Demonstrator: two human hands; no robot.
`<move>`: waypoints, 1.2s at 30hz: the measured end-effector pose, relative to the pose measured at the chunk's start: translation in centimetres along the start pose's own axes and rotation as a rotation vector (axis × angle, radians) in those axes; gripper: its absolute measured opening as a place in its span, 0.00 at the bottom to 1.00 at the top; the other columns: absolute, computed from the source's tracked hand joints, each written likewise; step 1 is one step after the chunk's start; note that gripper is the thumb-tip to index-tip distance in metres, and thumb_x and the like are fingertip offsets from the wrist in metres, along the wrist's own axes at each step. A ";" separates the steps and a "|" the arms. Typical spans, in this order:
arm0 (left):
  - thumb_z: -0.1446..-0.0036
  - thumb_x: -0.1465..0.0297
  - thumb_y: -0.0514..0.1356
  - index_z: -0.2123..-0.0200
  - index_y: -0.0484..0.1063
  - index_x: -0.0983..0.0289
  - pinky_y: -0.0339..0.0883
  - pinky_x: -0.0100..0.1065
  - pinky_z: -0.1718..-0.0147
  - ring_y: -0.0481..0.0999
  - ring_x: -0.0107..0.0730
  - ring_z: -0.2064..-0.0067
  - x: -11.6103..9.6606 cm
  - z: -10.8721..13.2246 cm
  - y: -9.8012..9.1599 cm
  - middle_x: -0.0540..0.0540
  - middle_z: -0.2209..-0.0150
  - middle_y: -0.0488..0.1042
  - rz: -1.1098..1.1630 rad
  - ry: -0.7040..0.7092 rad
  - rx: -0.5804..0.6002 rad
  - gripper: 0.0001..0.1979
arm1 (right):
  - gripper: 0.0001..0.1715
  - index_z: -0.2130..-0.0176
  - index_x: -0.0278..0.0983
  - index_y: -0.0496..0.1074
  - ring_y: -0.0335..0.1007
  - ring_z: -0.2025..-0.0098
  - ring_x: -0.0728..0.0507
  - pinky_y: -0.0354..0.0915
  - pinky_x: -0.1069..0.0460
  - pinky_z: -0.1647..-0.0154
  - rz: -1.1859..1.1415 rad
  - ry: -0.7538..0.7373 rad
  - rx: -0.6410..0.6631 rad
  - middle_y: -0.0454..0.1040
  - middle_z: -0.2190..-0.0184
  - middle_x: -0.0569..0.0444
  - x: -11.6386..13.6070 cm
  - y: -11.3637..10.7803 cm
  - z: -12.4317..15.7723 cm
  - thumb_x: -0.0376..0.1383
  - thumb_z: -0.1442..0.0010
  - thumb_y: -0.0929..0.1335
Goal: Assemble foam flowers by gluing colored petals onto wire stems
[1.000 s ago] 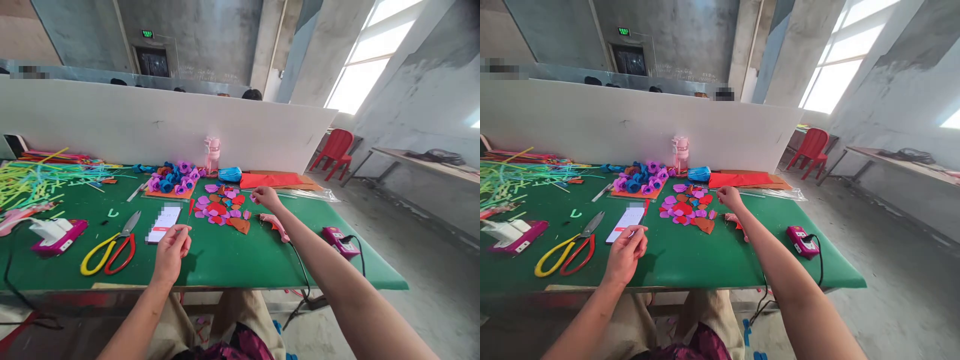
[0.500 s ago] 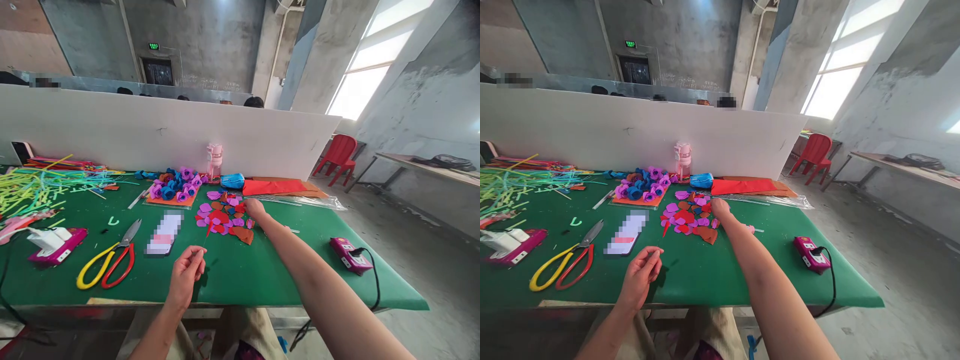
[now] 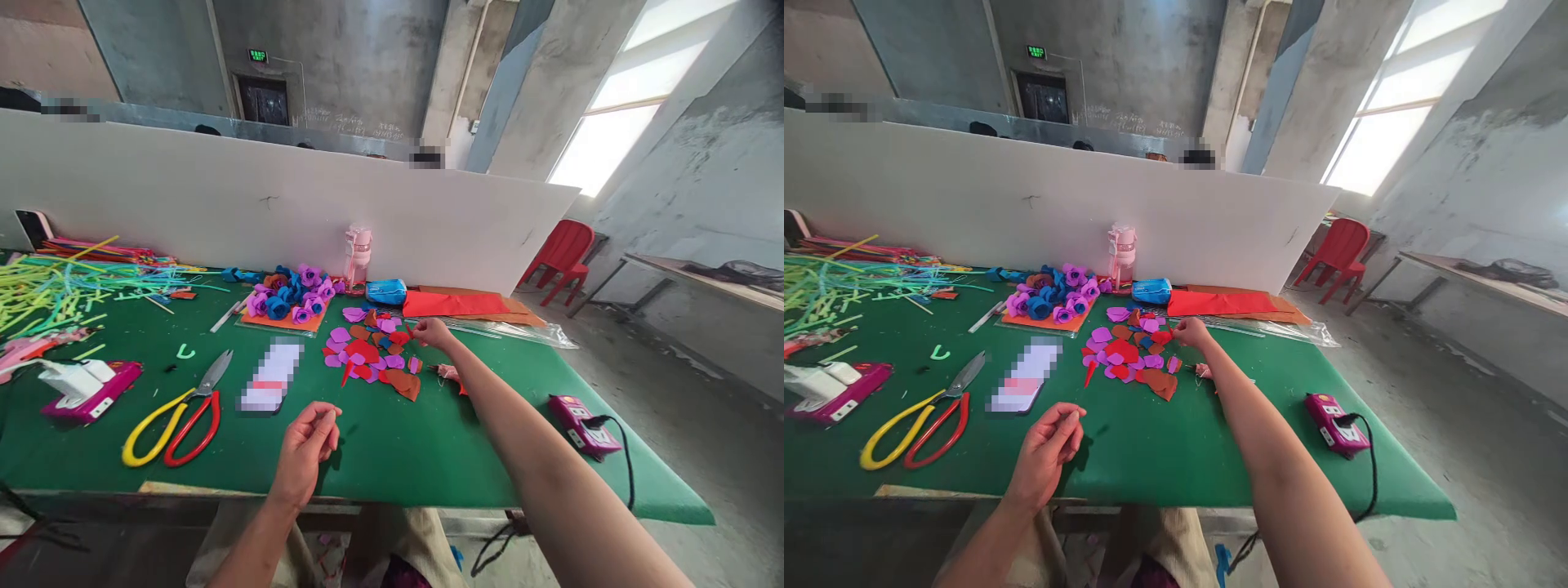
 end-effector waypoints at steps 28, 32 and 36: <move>0.46 0.59 0.59 0.66 0.69 0.65 0.42 0.24 0.82 0.51 0.17 0.81 0.3 0.0 0.0 0.45 0.82 0.62 0.015 0.008 0.036 0.14 | 0.03 0.75 0.36 0.67 0.61 0.77 0.51 0.49 0.56 0.78 0.065 -0.214 0.028 0.70 0.79 0.57 5.4 2.5 4.1 0.29 0.52 0.64; 0.45 0.59 0.59 0.66 0.68 0.65 0.41 0.24 0.82 0.50 0.17 0.81 0.4 -0.1 0.0 0.45 0.82 0.62 0.011 0.009 0.041 0.14 | 0.07 0.69 0.35 0.68 0.60 0.77 0.51 0.49 0.57 0.78 0.042 -0.209 -0.020 0.69 0.78 0.58 5.1 2.3 4.1 0.29 0.51 0.63; 0.45 0.59 0.59 0.66 0.69 0.65 0.41 0.25 0.82 0.51 0.18 0.81 0.4 -0.1 0.0 0.45 0.82 0.62 0.005 0.023 0.046 0.13 | 0.17 0.59 0.36 0.68 0.61 0.78 0.52 0.51 0.58 0.78 0.006 -0.193 -0.051 0.70 0.77 0.60 4.6 1.5 3.8 0.28 0.50 0.61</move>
Point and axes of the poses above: each hand's wrist, its own z-axis away from the middle knuckle, its own y-axis out of the palm, x = y × z, the point moved 10 cm from there along -z, towards the middle knuckle
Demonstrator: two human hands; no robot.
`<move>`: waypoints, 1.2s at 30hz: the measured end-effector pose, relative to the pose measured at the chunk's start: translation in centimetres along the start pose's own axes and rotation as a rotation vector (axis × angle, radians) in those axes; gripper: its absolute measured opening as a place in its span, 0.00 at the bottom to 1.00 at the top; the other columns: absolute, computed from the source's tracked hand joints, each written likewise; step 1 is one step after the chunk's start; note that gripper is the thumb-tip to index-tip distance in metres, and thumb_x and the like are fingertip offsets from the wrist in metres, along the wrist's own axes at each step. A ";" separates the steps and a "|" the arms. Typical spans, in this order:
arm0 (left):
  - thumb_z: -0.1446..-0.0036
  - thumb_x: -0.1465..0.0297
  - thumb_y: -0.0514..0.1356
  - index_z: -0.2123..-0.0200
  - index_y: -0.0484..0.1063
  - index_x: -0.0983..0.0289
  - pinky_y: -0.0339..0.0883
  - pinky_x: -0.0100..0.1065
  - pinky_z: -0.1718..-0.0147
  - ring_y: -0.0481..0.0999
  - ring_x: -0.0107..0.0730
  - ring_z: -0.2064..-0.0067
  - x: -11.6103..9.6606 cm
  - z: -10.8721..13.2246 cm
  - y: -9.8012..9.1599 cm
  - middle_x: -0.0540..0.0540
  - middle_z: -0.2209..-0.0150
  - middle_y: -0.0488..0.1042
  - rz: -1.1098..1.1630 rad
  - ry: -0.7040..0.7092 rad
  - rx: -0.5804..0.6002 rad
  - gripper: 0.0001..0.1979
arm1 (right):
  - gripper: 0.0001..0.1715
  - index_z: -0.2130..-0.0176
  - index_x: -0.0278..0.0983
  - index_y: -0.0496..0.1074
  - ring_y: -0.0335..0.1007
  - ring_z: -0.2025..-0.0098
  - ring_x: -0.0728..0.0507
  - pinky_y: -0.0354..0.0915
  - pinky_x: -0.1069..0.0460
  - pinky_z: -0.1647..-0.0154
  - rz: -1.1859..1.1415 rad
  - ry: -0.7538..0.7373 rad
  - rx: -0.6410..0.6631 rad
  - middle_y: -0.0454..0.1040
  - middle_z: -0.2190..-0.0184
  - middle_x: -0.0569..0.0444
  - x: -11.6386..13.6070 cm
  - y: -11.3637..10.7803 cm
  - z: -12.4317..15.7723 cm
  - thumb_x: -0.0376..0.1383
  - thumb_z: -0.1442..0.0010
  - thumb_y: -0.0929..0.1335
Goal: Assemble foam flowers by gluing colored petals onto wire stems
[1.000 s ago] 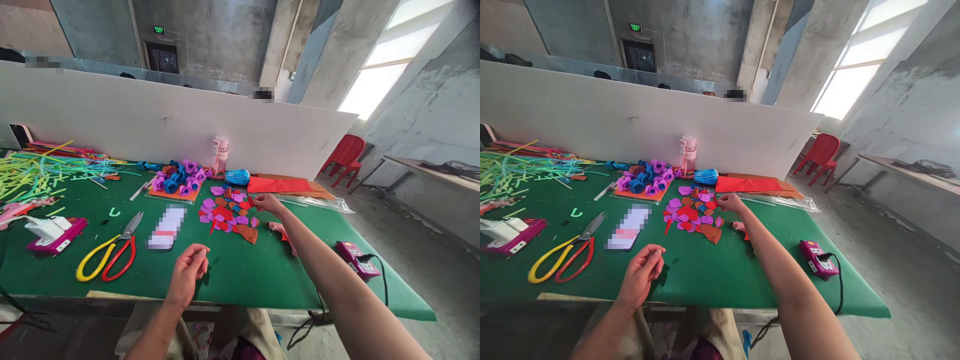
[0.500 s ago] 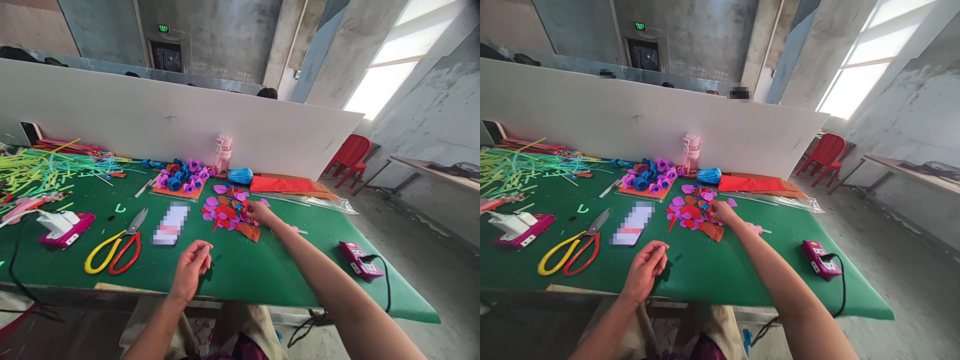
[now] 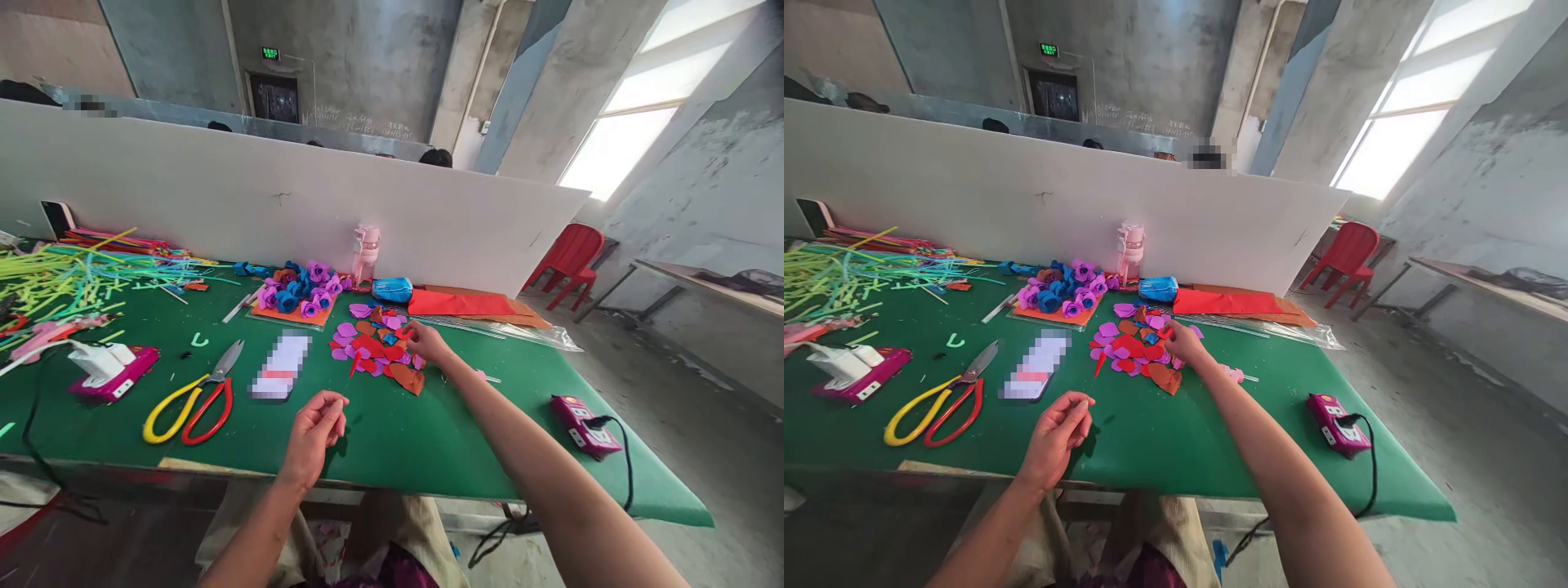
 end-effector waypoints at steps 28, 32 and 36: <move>0.46 0.58 0.59 0.67 0.69 0.64 0.42 0.25 0.82 0.51 0.18 0.81 -0.3 0.2 0.1 0.46 0.82 0.62 -0.013 0.008 -0.006 0.14 | 0.07 0.74 0.36 0.72 0.65 0.74 0.49 0.49 0.56 0.77 0.153 0.030 0.091 0.74 0.76 0.54 1.2 1.7 0.5 0.28 0.53 0.64; 0.46 0.58 0.59 0.66 0.69 0.65 0.41 0.24 0.82 0.50 0.18 0.81 -0.2 0.2 0.0 0.46 0.82 0.62 -0.009 0.002 -0.005 0.14 | 0.08 0.67 0.34 0.71 0.66 0.71 0.47 0.48 0.55 0.74 0.151 0.017 0.003 0.74 0.71 0.51 1.3 0.1 0.7 0.28 0.49 0.63; 0.46 0.57 0.59 0.66 0.69 0.64 0.42 0.24 0.82 0.51 0.18 0.81 0.1 0.2 0.0 0.45 0.82 0.62 -0.029 -0.008 0.000 0.15 | 0.09 0.66 0.34 0.70 0.64 0.72 0.48 0.48 0.55 0.74 0.085 0.041 -0.077 0.73 0.73 0.51 0.9 -1.6 1.0 0.28 0.48 0.62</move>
Point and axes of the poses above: each hand's wrist, its own z-axis away from the middle knuckle, its own y-axis out of the palm, x = y × z, the point moved 10 cm from there along -z, towards the middle knuckle
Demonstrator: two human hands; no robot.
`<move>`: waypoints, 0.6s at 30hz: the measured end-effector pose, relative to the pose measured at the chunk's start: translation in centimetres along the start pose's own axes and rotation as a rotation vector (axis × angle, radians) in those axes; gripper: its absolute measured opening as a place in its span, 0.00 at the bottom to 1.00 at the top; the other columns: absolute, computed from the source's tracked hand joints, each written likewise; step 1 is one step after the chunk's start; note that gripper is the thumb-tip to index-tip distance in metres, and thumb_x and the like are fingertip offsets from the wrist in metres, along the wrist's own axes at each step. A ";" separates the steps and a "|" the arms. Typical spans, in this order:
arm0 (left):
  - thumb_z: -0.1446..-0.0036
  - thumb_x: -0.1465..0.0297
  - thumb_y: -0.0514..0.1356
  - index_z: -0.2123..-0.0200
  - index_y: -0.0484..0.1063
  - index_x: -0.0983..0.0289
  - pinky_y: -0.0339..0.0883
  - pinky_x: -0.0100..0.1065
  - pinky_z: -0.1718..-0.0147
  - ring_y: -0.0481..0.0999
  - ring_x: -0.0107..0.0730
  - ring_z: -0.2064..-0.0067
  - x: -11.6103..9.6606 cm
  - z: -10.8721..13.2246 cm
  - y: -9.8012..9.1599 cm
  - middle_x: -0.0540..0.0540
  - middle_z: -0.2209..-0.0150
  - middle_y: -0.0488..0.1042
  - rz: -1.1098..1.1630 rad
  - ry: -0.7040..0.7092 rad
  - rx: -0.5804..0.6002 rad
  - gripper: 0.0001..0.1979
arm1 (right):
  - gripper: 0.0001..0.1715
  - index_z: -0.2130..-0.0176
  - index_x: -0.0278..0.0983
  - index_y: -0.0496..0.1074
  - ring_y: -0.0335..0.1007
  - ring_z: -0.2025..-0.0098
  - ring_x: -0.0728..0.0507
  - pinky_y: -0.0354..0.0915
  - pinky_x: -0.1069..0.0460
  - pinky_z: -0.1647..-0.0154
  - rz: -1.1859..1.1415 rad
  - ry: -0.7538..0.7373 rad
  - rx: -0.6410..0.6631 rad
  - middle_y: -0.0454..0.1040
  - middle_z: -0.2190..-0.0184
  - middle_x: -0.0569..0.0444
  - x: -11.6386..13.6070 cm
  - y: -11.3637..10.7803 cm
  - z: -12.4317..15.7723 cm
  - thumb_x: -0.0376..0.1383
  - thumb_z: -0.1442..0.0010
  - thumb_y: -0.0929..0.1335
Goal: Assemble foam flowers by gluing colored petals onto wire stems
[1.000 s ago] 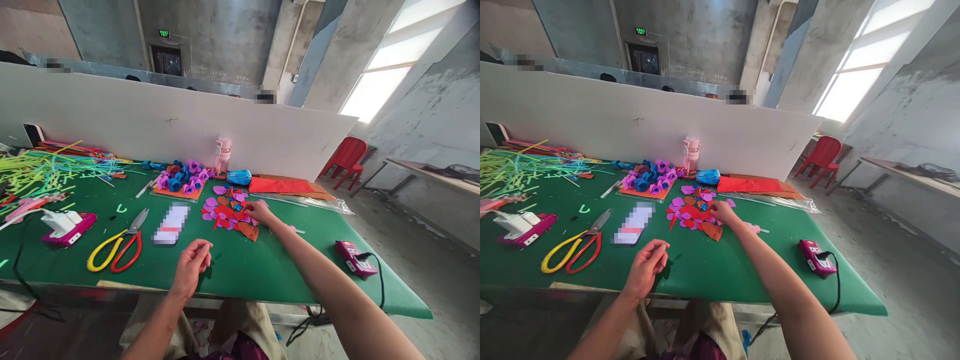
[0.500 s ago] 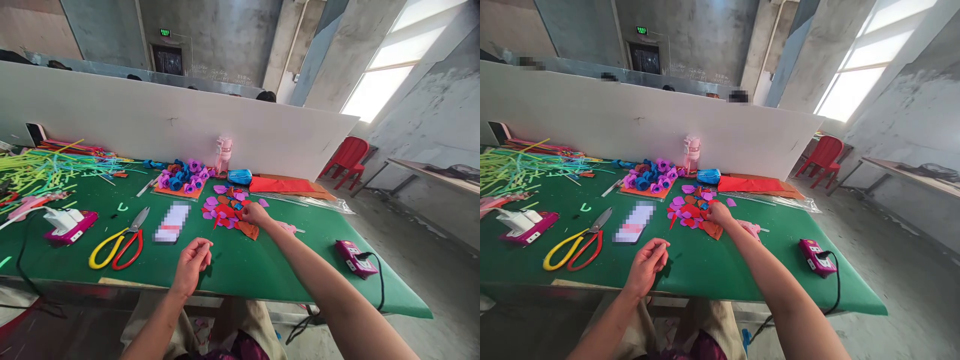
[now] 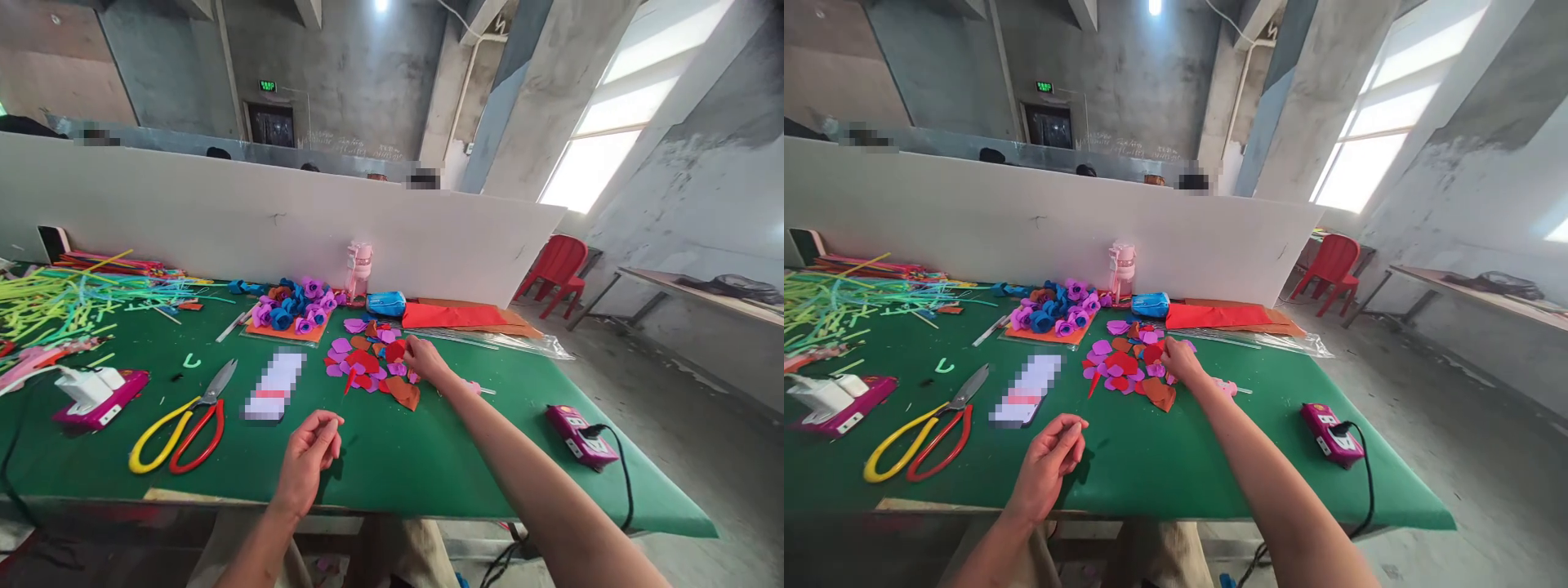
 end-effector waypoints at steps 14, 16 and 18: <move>0.53 0.58 0.62 0.73 0.68 0.65 0.43 0.24 0.85 0.54 0.18 0.83 -7.5 -8.4 4.2 0.46 0.84 0.63 -0.191 0.181 0.029 0.15 | 0.09 0.75 0.36 0.67 0.61 0.85 0.51 0.57 0.57 0.83 -0.803 0.221 -0.069 0.65 0.86 0.60 -3.0 0.4 1.8 0.39 0.49 0.65; 0.55 0.59 0.63 0.73 0.68 0.65 0.44 0.23 0.84 0.55 0.18 0.83 -7.7 -10.6 4.8 0.45 0.84 0.63 -0.173 0.204 0.026 0.14 | 0.12 0.74 0.36 0.67 0.61 0.85 0.51 0.58 0.57 0.83 -0.950 0.244 -0.063 0.65 0.86 0.59 -2.9 0.6 2.6 0.43 0.50 0.66; 0.57 0.60 0.64 0.73 0.69 0.65 0.44 0.23 0.84 0.54 0.18 0.83 -7.4 -12.1 5.2 0.44 0.85 0.61 -0.160 0.216 0.022 0.15 | 0.15 0.72 0.36 0.67 0.62 0.83 0.52 0.60 0.56 0.82 -1.079 0.249 -0.066 0.66 0.84 0.59 -2.5 0.7 3.4 0.46 0.53 0.67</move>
Point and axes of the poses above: each hand's wrist, its own z-axis away from the middle knuckle, its own y-axis out of the palm, x = y × z, the point moved 10 cm from there along -z, towards the middle knuckle
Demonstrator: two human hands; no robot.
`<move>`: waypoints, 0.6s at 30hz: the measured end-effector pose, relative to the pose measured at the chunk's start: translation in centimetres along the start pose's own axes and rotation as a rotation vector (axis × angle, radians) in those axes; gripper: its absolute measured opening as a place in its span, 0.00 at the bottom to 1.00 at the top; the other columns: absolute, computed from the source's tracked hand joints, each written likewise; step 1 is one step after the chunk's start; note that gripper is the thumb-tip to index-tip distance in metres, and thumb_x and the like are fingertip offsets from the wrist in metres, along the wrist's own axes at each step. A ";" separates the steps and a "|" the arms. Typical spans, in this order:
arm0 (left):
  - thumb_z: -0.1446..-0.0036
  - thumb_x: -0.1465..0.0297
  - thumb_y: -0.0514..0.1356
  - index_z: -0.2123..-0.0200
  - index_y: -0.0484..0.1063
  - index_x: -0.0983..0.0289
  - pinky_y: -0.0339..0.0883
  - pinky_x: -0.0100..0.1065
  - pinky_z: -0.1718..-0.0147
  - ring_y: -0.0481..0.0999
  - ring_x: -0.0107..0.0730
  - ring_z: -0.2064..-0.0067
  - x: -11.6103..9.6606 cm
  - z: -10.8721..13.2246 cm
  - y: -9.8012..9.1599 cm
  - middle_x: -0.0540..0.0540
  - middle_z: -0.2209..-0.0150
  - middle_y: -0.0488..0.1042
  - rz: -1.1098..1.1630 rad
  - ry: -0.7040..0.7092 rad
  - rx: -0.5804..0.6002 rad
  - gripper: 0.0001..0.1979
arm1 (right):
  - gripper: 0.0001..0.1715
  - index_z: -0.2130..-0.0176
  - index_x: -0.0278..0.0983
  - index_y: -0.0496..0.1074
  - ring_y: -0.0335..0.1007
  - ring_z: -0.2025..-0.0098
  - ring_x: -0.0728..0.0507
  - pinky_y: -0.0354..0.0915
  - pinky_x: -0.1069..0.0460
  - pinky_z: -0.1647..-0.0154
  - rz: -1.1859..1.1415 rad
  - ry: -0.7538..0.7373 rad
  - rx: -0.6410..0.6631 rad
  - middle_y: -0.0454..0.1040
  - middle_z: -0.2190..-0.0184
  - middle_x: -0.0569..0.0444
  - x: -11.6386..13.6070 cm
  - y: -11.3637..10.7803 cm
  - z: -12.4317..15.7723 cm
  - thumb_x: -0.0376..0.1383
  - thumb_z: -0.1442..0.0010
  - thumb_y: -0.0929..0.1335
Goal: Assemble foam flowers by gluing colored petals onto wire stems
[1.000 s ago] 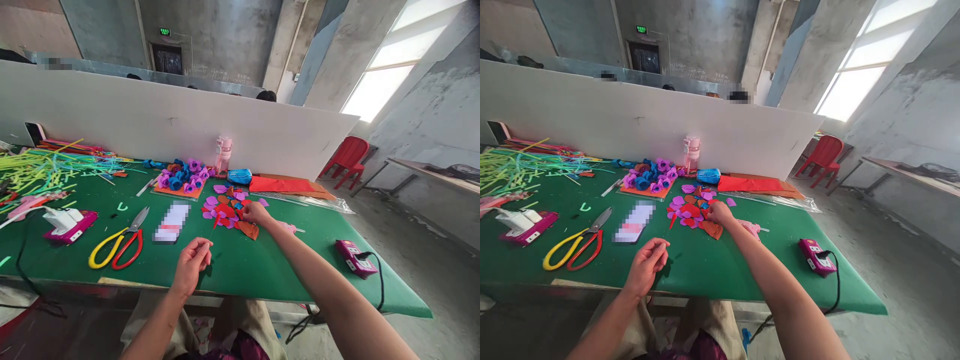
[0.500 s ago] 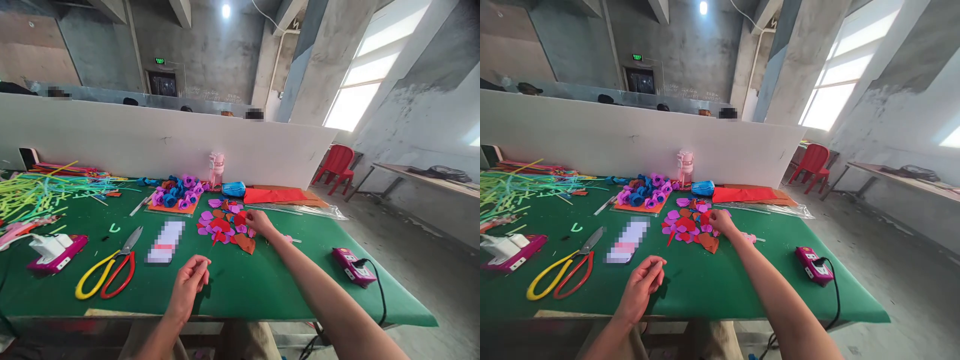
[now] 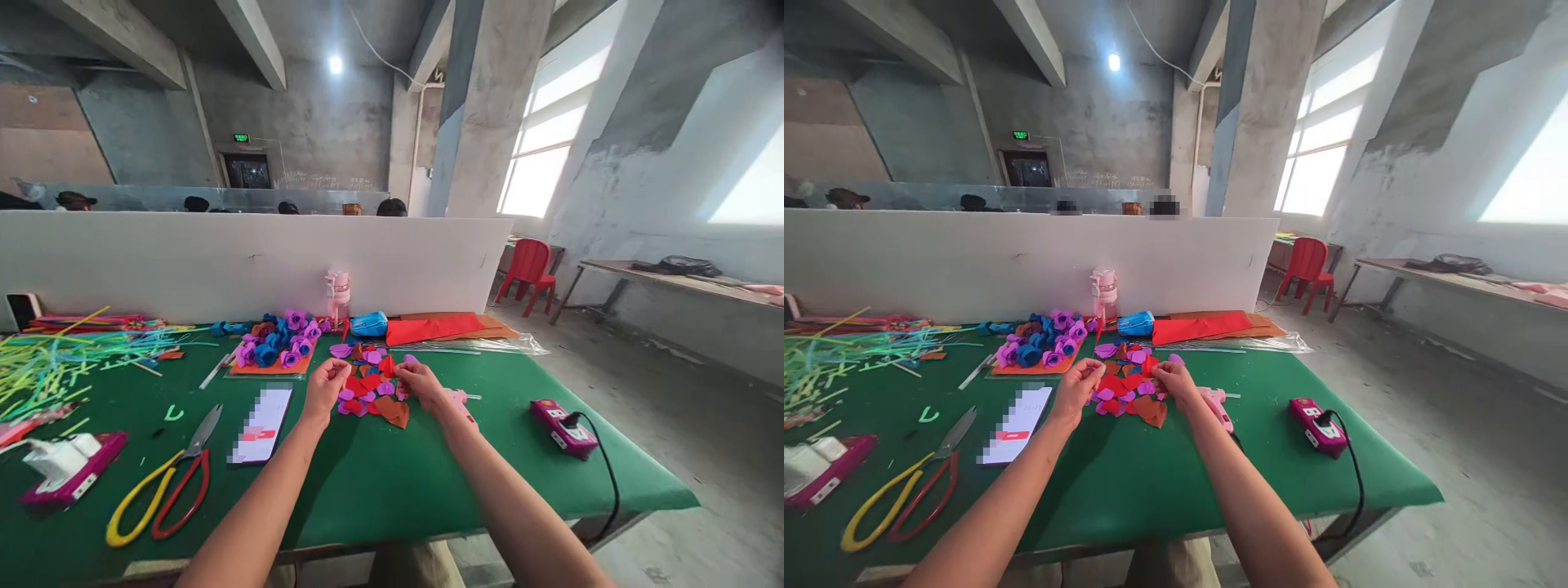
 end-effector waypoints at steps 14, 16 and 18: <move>0.59 0.56 0.66 0.73 0.72 0.67 0.53 0.24 0.81 0.61 0.20 0.79 4.4 0.4 2.1 0.47 0.79 0.67 -0.011 -0.091 0.157 0.19 | 0.12 0.75 0.37 0.66 0.60 0.84 0.51 0.54 0.57 0.83 -0.178 -0.039 -0.108 0.66 0.85 0.61 -1.5 4.8 2.9 0.43 0.55 0.68; 0.59 0.56 0.66 0.73 0.72 0.66 0.55 0.24 0.80 0.63 0.21 0.78 4.6 0.4 2.0 0.48 0.78 0.69 -0.014 -0.091 0.152 0.19 | 0.11 0.75 0.38 0.66 0.60 0.84 0.51 0.54 0.56 0.83 -0.124 -0.059 -0.107 0.65 0.85 0.61 -1.4 4.9 2.8 0.43 0.54 0.67; 0.61 0.57 0.67 0.73 0.72 0.66 0.57 0.24 0.79 0.66 0.23 0.76 4.7 0.3 1.9 0.50 0.76 0.70 -0.029 -0.078 0.144 0.18 | 0.10 0.75 0.38 0.66 0.59 0.84 0.51 0.54 0.56 0.83 -0.093 -0.075 -0.100 0.65 0.86 0.61 -1.3 4.9 2.7 0.42 0.54 0.67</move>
Point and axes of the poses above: each hand's wrist, its own z-axis away from the middle knuckle, its own y-axis out of the palm, x = y × z, the point moved 10 cm from there along -z, towards the middle knuckle
